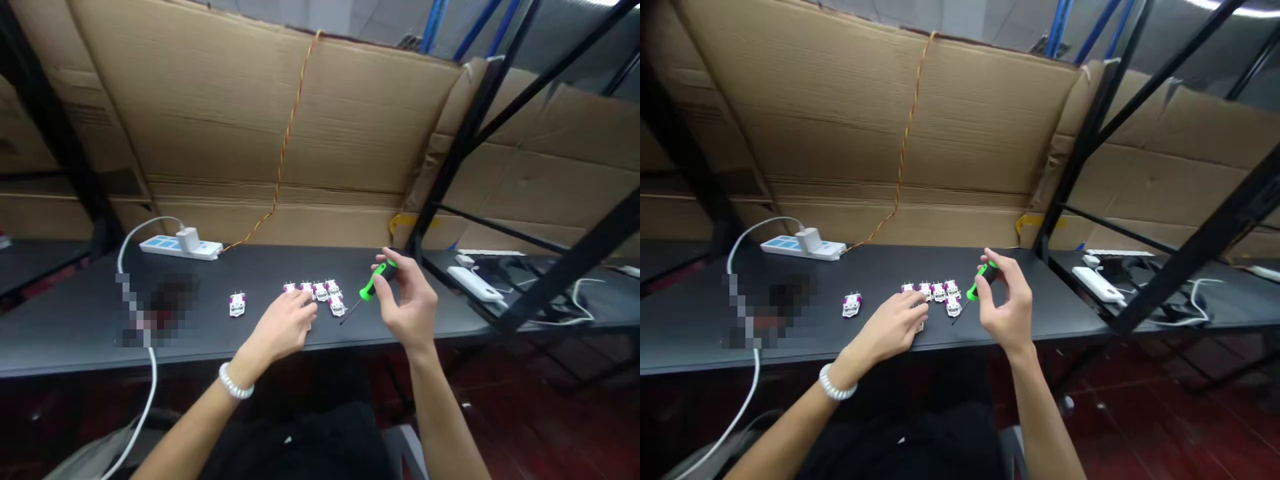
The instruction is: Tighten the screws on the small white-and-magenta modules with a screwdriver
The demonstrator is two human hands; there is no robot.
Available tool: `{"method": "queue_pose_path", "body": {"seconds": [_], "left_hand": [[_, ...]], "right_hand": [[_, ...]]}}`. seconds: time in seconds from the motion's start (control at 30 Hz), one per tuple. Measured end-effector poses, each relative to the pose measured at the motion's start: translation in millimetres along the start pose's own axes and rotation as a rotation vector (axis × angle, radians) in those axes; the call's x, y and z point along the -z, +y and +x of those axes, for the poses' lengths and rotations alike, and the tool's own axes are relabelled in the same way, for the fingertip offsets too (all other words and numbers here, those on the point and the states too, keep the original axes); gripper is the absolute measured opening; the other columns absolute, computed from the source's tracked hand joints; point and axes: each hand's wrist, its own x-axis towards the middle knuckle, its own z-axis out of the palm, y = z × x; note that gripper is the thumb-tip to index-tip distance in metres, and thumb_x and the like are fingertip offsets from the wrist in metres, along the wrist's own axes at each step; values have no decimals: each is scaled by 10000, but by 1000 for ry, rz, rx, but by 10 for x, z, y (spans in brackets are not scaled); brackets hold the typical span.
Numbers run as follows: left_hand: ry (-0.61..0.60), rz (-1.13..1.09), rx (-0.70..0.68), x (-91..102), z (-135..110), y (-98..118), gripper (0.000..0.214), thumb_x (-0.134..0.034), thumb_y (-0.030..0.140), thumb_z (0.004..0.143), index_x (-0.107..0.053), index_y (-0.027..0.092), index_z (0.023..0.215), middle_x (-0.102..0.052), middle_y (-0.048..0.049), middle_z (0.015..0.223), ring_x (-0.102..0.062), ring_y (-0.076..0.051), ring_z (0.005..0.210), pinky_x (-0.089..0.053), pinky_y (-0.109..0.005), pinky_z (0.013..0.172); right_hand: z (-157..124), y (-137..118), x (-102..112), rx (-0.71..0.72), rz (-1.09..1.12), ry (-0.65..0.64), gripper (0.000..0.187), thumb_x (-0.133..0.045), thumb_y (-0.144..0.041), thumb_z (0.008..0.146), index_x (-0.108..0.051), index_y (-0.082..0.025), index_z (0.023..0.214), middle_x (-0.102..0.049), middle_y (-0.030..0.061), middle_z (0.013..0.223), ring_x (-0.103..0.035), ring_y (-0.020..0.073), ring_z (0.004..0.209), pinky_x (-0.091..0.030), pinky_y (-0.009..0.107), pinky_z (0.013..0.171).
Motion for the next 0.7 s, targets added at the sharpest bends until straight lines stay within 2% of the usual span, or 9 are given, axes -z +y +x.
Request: {"method": "queue_pose_path", "body": {"seconds": [0.1, 0.17, 0.33, 0.4, 0.57, 0.7], "left_hand": [[49, -81, 37, 4, 108, 23, 219, -521, 213, 1061, -712, 182, 959, -696, -104, 1181, -649, -245, 1059, -535, -391, 967], [34, -82, 83, 10, 239, 59, 232, -532, 225, 1057, -733, 186, 949, -700, -98, 1141, -645, -243, 1029, -537, -385, 949], [-173, -18, 155, 2, 589, 170, 287, -531, 236, 1038, -791, 174, 934, -737, -117, 1065, -676, -266, 1011, -542, -387, 926], [-210, 7, 187, -25, 663, 195, 287, -535, 228, 1026, -799, 163, 934, -749, -134, 1057, -690, -276, 1004, -543, -393, 922], [-217, 58, 261, -67, 698, 200, 293, -529, 258, 1033, -785, 144, 949, -747, -160, 1061, -699, -304, 1029, -543, -413, 931], [-207, -3, 292, 74, 608, 120, 325, -459, 262, 1068, -761, 150, 1020, -740, -147, 1095, -695, -282, 1043, -542, -397, 962]], "right_hand": [[13, 9, 24, 0, 1, 5, 428, -705, -246, 963, -672, -257, 1390, -727, 106, 1236, -759, 262, 1051, -643, 465, 965], [24, 20, 50, 6, -1, 7, 424, -704, -243, 964, -675, -264, 1386, -728, 98, 1229, -761, 256, 1049, -642, 457, 961], [48, 39, 133, 1, -1, 44, 430, -719, -243, 952, -681, -266, 1380, -728, 97, 1223, -760, 265, 1048, -635, 477, 974], [54, 42, 160, -2, 6, 60, 435, -717, -243, 952, -678, -262, 1385, -729, 98, 1221, -760, 263, 1039, -636, 478, 976], [66, 50, 200, 2, 9, 78, 425, -709, -248, 955, -678, -254, 1378, -730, 99, 1211, -760, 256, 1037, -644, 464, 967], [81, 41, 211, 6, 14, 92, 429, -726, -244, 946, -681, -255, 1373, -739, 95, 1208, -767, 257, 1031, -647, 467, 969]]}}
